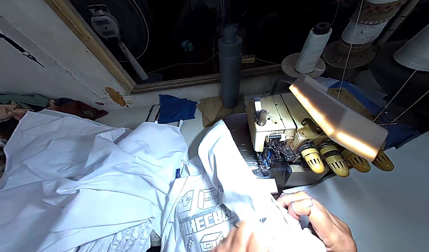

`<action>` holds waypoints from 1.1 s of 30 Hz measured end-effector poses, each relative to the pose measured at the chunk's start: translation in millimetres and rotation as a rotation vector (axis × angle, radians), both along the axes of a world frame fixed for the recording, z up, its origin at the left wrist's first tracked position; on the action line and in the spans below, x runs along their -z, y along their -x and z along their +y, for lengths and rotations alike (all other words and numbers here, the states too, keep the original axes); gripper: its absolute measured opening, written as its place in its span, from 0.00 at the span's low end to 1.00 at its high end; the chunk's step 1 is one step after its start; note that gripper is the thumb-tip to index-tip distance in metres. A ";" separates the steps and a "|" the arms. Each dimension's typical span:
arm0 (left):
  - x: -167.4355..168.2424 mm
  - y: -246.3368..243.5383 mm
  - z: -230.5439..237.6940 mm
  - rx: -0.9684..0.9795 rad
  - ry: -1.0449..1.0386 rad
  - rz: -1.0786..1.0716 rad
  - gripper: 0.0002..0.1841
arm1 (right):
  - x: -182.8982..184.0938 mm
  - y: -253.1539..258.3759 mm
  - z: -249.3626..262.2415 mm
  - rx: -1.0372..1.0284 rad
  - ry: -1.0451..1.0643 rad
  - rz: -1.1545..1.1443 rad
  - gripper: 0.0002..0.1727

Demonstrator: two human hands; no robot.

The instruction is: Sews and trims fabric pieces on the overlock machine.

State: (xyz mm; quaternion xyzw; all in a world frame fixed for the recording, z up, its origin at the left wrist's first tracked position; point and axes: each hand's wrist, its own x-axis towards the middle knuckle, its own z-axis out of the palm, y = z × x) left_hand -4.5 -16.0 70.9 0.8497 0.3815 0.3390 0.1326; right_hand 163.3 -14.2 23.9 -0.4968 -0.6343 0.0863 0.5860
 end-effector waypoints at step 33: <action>-4.5 35.7 50.2 0.273 0.886 -0.451 0.24 | -26.9 24.7 0.6 -0.385 0.553 0.841 0.23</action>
